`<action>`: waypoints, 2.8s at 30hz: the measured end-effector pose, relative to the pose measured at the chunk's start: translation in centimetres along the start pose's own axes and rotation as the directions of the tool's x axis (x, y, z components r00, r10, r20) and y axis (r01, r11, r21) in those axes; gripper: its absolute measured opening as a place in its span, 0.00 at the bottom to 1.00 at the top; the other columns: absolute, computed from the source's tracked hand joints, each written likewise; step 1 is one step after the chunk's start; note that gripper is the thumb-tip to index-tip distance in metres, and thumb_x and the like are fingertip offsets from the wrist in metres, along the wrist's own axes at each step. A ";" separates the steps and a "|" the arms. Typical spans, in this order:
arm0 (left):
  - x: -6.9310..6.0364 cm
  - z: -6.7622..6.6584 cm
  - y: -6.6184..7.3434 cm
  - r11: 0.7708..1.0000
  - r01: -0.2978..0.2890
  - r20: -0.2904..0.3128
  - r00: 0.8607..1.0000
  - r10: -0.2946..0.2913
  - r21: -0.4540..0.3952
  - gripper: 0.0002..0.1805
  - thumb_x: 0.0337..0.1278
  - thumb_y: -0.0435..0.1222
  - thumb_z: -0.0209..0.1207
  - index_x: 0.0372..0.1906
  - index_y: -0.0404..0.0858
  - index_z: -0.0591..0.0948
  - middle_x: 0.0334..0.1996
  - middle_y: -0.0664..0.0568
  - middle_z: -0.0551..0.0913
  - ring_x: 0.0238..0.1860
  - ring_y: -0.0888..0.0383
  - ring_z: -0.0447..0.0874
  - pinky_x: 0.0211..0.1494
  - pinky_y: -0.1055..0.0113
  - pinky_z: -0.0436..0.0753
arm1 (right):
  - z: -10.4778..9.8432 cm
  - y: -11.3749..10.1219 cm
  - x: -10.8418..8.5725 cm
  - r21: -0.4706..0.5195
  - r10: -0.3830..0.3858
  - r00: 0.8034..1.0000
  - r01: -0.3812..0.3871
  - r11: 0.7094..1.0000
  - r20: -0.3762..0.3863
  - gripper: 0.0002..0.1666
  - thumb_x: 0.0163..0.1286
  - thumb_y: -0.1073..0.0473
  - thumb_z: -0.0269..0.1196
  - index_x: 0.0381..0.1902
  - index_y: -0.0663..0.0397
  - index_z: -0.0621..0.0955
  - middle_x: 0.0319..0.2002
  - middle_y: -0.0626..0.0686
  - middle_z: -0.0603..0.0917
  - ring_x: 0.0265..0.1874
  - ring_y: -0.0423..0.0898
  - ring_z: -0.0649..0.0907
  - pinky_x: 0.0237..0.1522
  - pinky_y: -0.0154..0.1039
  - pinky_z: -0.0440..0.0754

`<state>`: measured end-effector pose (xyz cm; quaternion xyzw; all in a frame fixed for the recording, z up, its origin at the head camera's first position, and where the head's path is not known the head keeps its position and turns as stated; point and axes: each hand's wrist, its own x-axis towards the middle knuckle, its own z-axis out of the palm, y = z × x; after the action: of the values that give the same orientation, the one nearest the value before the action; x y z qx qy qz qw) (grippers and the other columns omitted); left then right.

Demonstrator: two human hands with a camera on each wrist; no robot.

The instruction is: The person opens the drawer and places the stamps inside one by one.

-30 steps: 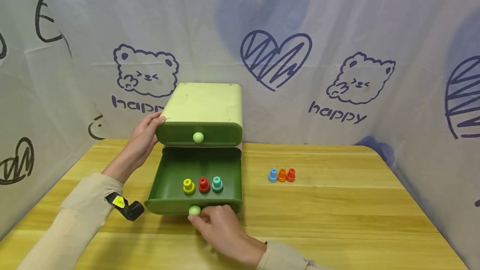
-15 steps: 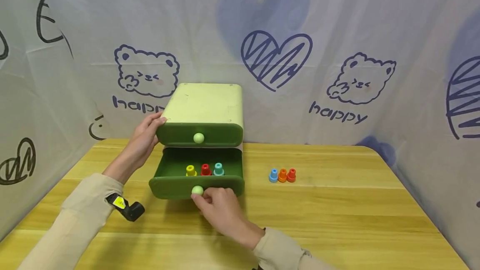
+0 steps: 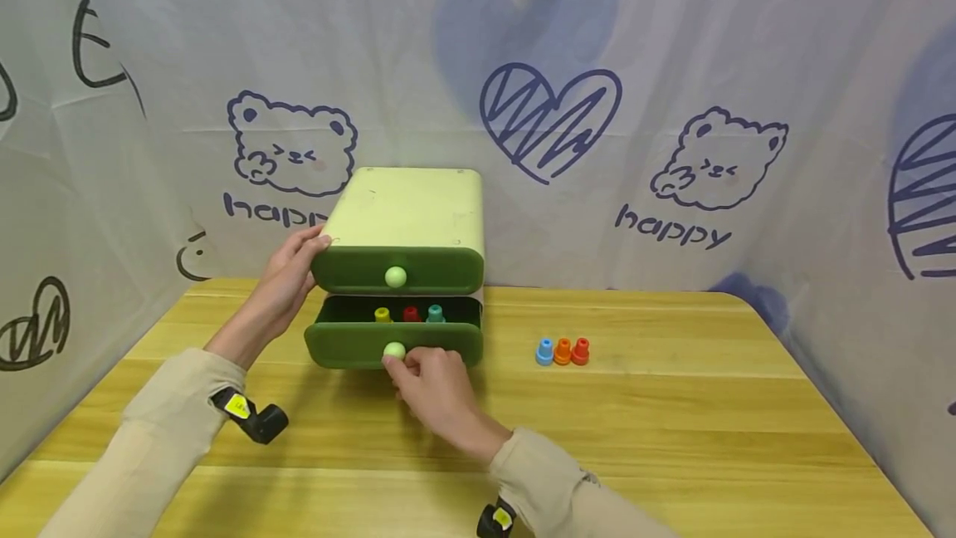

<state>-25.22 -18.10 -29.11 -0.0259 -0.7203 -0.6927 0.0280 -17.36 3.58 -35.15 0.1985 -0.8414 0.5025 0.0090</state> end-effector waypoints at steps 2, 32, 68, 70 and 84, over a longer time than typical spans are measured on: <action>-0.1 -0.1 0.0 1.000 0.001 0.001 1.000 -0.001 0.002 0.36 0.68 0.44 0.49 0.75 0.35 0.52 0.70 0.39 0.57 0.66 0.47 0.62 0.69 0.57 0.63 | 0.0 0.1 0.4 0.004 0.006 1.000 -0.006 1.000 -0.004 0.20 0.73 0.52 0.58 0.26 0.59 0.83 0.21 0.49 0.83 0.18 0.44 0.82 0.15 0.34 0.80; -0.1 0.3 0.5 0.999 0.031 -0.012 0.999 -0.031 -0.009 0.36 0.69 0.45 0.48 0.75 0.36 0.51 0.70 0.40 0.57 0.66 0.48 0.62 0.70 0.60 0.62 | -0.1 1.4 3.7 0.068 0.089 0.995 -0.086 0.994 -0.037 0.21 0.73 0.53 0.57 0.30 0.66 0.83 0.26 0.60 0.85 0.19 0.53 0.83 0.23 0.50 0.84; 0.0 0.2 0.8 0.996 0.040 0.008 0.999 -0.040 -0.085 0.35 0.70 0.43 0.47 0.75 0.35 0.51 0.70 0.40 0.55 0.66 0.49 0.62 0.70 0.62 0.61 | -0.7 1.3 5.0 0.054 0.088 0.996 -0.087 0.995 -0.002 0.19 0.73 0.54 0.58 0.30 0.65 0.83 0.27 0.59 0.84 0.27 0.55 0.85 0.24 0.46 0.85; 0.0 0.2 0.8 0.996 0.032 0.001 1.000 -0.032 -0.082 0.35 0.70 0.43 0.48 0.75 0.35 0.51 0.70 0.40 0.55 0.66 0.49 0.62 0.71 0.61 0.61 | -0.6 1.4 5.0 0.051 0.080 0.997 -0.080 0.996 -0.008 0.19 0.73 0.54 0.58 0.30 0.65 0.83 0.27 0.59 0.84 0.27 0.56 0.85 0.23 0.46 0.84; 0.0 0.6 0.3 1.000 0.004 -0.046 0.999 -0.005 -0.017 0.35 0.69 0.45 0.48 0.74 0.35 0.54 0.69 0.39 0.58 0.66 0.47 0.61 0.70 0.58 0.61 | 0.0 4.2 3.7 -0.153 0.044 0.999 -0.040 0.987 0.023 0.22 0.72 0.54 0.58 0.21 0.61 0.84 0.16 0.56 0.82 0.11 0.40 0.75 0.24 0.34 0.76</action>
<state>-25.18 -17.51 -28.84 -0.0083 -0.7137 -0.6991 0.0429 -22.23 4.10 -37.95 0.1861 -0.8813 0.4343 0.0027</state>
